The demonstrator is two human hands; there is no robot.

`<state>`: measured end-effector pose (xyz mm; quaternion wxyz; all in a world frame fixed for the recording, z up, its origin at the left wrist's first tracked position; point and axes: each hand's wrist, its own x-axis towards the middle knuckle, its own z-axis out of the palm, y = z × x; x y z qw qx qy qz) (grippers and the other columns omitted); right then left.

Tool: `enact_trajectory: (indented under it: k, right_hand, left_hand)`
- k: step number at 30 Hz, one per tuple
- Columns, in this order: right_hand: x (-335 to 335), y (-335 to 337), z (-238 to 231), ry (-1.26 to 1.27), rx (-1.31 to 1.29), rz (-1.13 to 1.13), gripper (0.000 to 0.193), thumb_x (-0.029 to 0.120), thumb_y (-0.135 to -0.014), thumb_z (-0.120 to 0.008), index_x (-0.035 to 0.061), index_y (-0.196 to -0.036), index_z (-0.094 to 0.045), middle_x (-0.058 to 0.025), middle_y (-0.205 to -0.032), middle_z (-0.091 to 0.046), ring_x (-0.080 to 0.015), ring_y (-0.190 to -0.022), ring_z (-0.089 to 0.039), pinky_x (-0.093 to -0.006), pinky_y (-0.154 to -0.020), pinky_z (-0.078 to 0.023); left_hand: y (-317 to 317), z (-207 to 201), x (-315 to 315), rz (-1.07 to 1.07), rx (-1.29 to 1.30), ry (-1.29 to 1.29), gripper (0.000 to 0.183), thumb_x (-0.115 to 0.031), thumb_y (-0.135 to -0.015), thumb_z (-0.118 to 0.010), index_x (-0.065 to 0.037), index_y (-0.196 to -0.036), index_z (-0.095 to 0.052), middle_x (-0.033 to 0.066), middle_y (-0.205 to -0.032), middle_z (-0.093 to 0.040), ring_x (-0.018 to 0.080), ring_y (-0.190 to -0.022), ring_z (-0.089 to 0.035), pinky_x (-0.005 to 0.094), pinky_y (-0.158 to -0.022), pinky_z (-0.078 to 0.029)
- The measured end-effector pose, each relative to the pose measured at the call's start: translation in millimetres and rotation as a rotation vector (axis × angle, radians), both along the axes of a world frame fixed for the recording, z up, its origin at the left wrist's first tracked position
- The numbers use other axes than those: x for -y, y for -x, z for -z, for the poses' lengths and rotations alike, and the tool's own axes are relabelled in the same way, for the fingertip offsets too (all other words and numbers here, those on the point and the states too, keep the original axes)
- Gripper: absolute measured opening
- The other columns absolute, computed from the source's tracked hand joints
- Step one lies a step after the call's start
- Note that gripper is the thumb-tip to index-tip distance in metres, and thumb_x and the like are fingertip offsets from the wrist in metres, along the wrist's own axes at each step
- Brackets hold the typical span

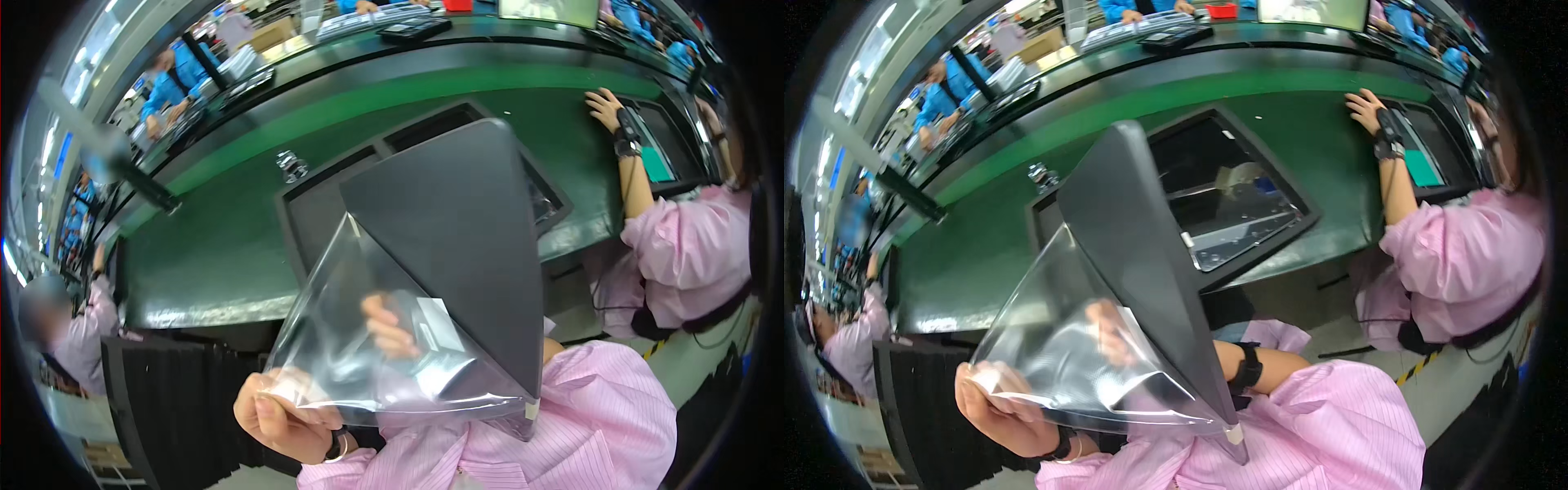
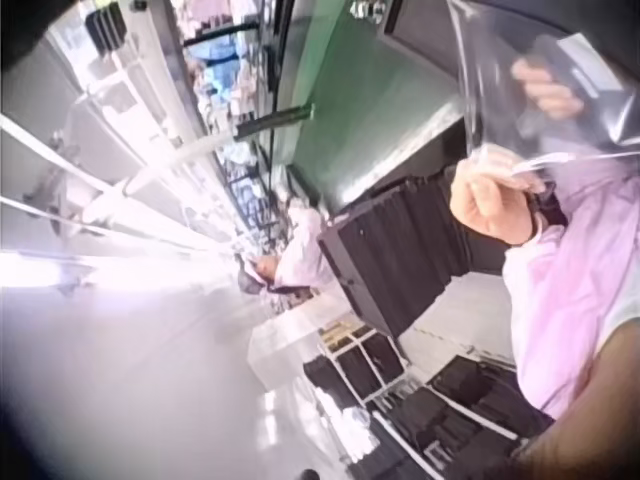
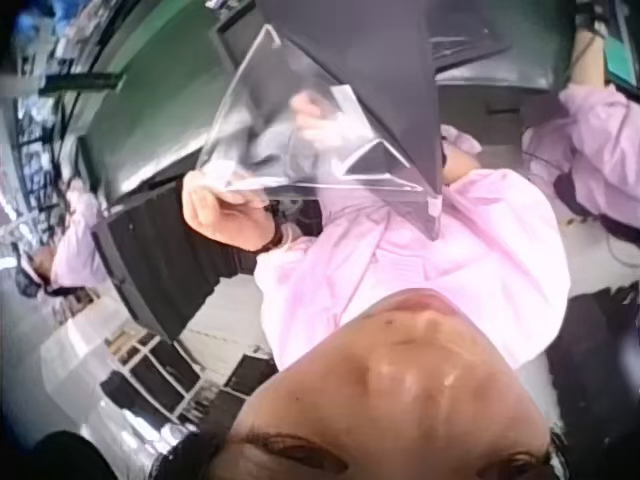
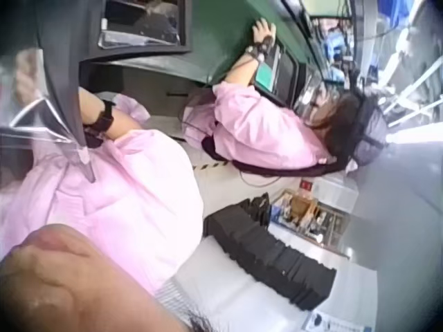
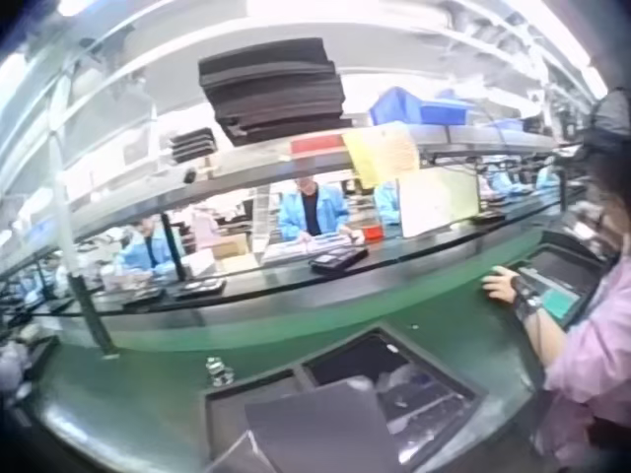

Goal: Assembling and inspecting tablet computers on an electronics manufacturing line.

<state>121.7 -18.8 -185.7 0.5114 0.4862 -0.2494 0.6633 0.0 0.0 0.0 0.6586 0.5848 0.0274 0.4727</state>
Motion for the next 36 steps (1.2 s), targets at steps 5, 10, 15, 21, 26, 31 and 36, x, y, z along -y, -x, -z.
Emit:
enact_trajectory:
  k: [5, 10, 15, 21, 26, 31, 36]
  right_hand:
    - [63.6, 0.3, -68.7, 0.889, 0.652, 0.327, 0.032, 0.037, -0.092, -0.042, 0.0093, -0.077, -0.049, 0.0014, -0.064, -0.046, -0.0103, -0.052, -0.045, -0.0234, -0.046, -0.041]
    - [62.8, 9.5, -104.1, 1.019, 0.770, 0.471, 0.035, 0.037, -0.092, -0.042, 0.0057, -0.101, -0.055, -0.0021, -0.096, -0.055, -0.0099, -0.088, -0.051, -0.0254, -0.079, -0.042]
    - [60.7, 31.7, -127.6, 1.455, 0.892, 0.559, 0.026, 0.027, -0.089, -0.049, 0.0060, -0.074, -0.047, -0.0006, -0.058, -0.046, -0.0085, -0.047, -0.046, -0.0210, -0.040, -0.038]
    - [64.6, 32.2, -117.7, 1.527, 0.980, 0.546, 0.035, 0.038, -0.092, -0.042, 0.0057, -0.097, -0.054, -0.0033, -0.090, -0.055, -0.0109, -0.083, -0.053, -0.0268, -0.075, -0.046]
    - [43.3, 9.6, -66.8, 0.529, 0.510, 0.402, 0.026, 0.026, -0.086, -0.053, 0.0034, -0.080, -0.042, -0.0117, -0.075, -0.048, -0.0179, -0.062, -0.051, -0.0275, -0.052, -0.044]
    - [14.8, 31.5, -46.9, 0.251, 0.071, 0.062, 0.016, 0.016, -0.087, -0.047, 0.0027, -0.081, -0.040, -0.0097, -0.064, -0.046, -0.0216, -0.059, -0.051, -0.0342, -0.060, -0.045]
    - [20.2, 18.0, -67.1, 0.170, 0.152, 0.103, 0.019, 0.017, -0.088, -0.048, 0.0052, -0.077, -0.039, -0.0099, -0.067, -0.050, -0.0215, -0.054, -0.055, -0.0296, -0.054, -0.046]
  left_hand:
    - [6.1, -21.0, -14.3, 0.028, 0.073, 0.056, 0.029, -0.017, -0.091, -0.039, -0.010, -0.063, -0.032, -0.0014, -0.049, -0.033, 0.0048, -0.035, -0.026, 0.0175, -0.030, -0.020]
    - [4.6, -28.0, -33.6, 0.005, 0.023, 0.060, 0.029, -0.020, -0.092, -0.037, -0.010, -0.065, -0.033, -0.0018, -0.049, -0.032, 0.0060, -0.035, -0.025, 0.0188, -0.031, -0.022]
    - [8.0, -29.8, -46.7, 0.009, -0.019, 0.046, 0.031, -0.020, -0.094, -0.033, -0.008, -0.065, -0.036, 0.0002, -0.048, -0.034, 0.0079, -0.036, -0.028, 0.0200, -0.032, -0.026]
    - [-1.7, -31.0, -40.8, -0.021, -0.022, 0.013, 0.031, -0.018, -0.093, -0.033, -0.006, -0.064, -0.037, 0.0024, -0.045, -0.034, 0.0097, -0.034, -0.028, 0.0213, -0.030, -0.026]
    - [11.5, -21.9, -21.1, 0.007, 0.013, -0.004, 0.029, -0.015, -0.089, -0.039, -0.004, -0.062, -0.040, 0.0051, -0.044, -0.040, 0.0118, -0.032, -0.034, 0.0219, -0.030, -0.031]
    - [23.0, -6.1, -12.4, 0.363, -0.216, -0.509, 0.032, -0.005, -0.085, -0.038, 0.004, -0.062, -0.058, 0.0129, -0.060, -0.062, 0.0191, -0.048, -0.059, 0.0257, -0.048, -0.049]
    - [27.5, 10.5, 3.1, 0.437, -0.334, -0.453, 0.026, -0.002, -0.081, -0.041, 0.005, -0.065, -0.060, 0.0117, -0.060, -0.063, 0.0178, -0.049, -0.059, 0.0252, -0.049, -0.049]
